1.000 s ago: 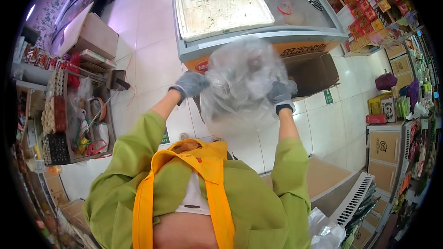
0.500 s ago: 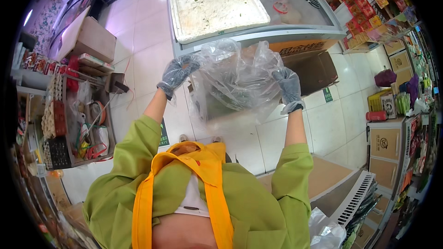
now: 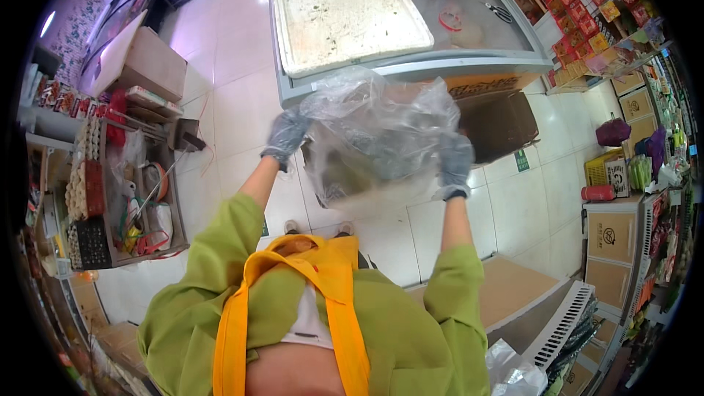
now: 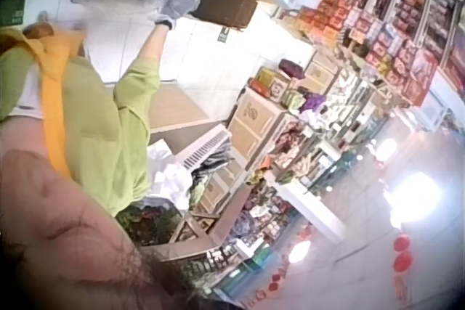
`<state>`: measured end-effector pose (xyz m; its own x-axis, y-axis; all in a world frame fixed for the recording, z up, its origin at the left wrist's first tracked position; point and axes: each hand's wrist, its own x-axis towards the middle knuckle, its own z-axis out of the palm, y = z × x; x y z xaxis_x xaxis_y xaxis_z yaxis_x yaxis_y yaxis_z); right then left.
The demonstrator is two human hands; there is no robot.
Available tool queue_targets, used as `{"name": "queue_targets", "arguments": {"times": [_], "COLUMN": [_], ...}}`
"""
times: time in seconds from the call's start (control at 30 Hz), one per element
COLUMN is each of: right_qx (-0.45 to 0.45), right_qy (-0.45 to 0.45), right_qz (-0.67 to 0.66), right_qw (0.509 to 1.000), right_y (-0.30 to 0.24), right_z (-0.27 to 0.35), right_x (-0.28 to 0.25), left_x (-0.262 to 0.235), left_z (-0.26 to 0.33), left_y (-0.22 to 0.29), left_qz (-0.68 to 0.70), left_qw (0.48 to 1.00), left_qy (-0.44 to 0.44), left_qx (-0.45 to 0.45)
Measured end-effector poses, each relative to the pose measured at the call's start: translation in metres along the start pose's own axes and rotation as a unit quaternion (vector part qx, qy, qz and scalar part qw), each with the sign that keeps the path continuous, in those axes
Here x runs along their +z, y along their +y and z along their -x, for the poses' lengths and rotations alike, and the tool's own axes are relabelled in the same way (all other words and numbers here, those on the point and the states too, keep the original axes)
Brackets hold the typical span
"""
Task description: The person wraps individual white radishes in plastic film using a countertop vacuum sealer machine. They place each radish on the machine's blue mat, pull the film over it, and seal it. The wrapped radishes are then placed into a larger plastic bag. The task is performed repeatedly in a grocery store produce section.
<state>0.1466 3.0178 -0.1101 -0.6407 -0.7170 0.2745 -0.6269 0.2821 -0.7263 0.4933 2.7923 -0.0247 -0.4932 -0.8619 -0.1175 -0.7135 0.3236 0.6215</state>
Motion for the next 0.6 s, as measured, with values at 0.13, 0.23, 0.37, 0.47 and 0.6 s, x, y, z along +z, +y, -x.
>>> {"name": "queue_targets", "arguments": {"times": [0.13, 0.23, 0.37, 0.47, 0.6], "right_qx": [0.008, -0.063, -0.089, -0.281, -0.416], "right_qy": [0.032, -0.186, -0.157, 0.011, -0.166], "right_qz": [-0.176, 0.207, 0.366, 0.271, 0.276], "right_qw": [0.984, 0.959, 0.913, 0.920, 0.851], "right_y": [-0.095, -0.052, -0.139, -0.212, -0.268], "right_z": [-0.007, 0.004, -0.008, -0.036, -0.057], "right_x": [-0.048, -0.026, -0.063, -0.079, -0.058], "left_x": [-0.002, 0.006, -0.003, -0.005, -0.060], "left_z": [0.018, 0.010, -0.026, -0.050, -0.056], "left_y": [-0.005, 0.031, -0.007, 0.013, 0.105], "left_qz": [0.177, -0.318, -0.131, -0.118, -0.112], "left_qw": [0.954, 0.905, 0.962, 0.924, 0.918], "left_qy": [0.181, -0.272, 0.012, -0.043, -0.194], "left_qx": [0.158, 0.082, 0.241, 0.361, 0.328]}}
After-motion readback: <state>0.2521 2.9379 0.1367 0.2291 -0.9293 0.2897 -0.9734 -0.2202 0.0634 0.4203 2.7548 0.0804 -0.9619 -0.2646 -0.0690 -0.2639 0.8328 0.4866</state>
